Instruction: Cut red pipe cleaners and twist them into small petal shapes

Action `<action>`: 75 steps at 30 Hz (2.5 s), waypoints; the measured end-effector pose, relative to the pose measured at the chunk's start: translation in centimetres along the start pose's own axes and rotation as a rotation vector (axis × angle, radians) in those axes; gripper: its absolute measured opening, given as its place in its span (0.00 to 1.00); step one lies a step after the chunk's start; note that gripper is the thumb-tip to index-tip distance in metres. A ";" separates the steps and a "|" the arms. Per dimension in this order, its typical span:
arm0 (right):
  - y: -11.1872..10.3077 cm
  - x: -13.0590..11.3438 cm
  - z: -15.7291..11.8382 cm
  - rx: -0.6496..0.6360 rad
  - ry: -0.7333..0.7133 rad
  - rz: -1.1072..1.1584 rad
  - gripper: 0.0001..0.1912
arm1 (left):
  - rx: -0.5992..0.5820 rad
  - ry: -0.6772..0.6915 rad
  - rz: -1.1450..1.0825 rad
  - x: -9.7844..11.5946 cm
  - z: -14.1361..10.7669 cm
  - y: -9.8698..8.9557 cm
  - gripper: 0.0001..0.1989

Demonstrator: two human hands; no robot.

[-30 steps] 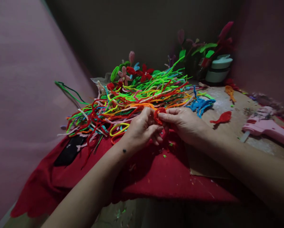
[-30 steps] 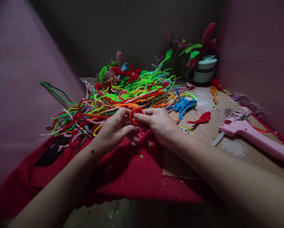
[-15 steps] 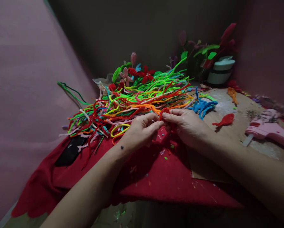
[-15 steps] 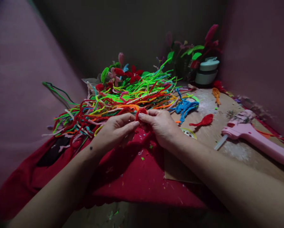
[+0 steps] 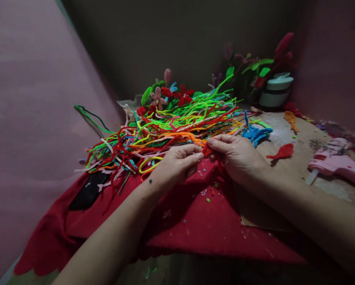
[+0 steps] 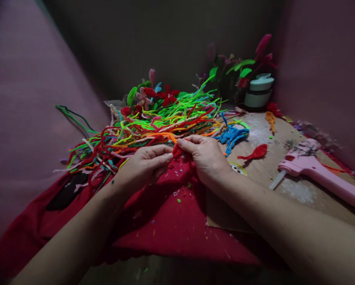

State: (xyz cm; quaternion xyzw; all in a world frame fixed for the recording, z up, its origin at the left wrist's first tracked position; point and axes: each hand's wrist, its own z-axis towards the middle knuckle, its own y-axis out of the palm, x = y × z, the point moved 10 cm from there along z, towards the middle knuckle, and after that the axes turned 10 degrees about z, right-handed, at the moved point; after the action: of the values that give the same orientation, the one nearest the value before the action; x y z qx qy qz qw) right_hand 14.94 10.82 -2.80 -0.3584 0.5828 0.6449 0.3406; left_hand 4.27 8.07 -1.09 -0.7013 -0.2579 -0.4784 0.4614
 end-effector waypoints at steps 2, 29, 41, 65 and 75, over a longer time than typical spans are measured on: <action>0.0 0.1 -0.1 0.002 0.013 0.006 0.10 | -0.003 -0.007 -0.027 -0.2 0.0 0.0 0.08; 1.2 -1.7 -0.8 -0.066 -0.125 -0.171 0.07 | 0.166 0.078 0.069 0.1 0.2 -1.1 0.04; 1.8 -2.6 -1.3 -0.066 -0.215 -0.293 0.06 | 0.118 0.050 0.006 0.3 0.1 -0.8 0.03; 1.4 -1.1 -1.0 -0.059 -0.072 -0.361 0.07 | 0.207 0.101 -0.062 0.2 0.1 -1.0 0.02; 1.2 0.5 -0.6 -0.090 0.070 -0.039 0.12 | 0.209 0.036 -0.053 0.2 0.0 -1.3 0.02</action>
State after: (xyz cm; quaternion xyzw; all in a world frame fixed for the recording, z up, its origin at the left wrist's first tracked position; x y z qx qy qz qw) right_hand 13.68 10.13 -2.60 -0.4072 0.5576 0.6507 0.3159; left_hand 3.27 8.61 -0.40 -0.6335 -0.3167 -0.4733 0.5238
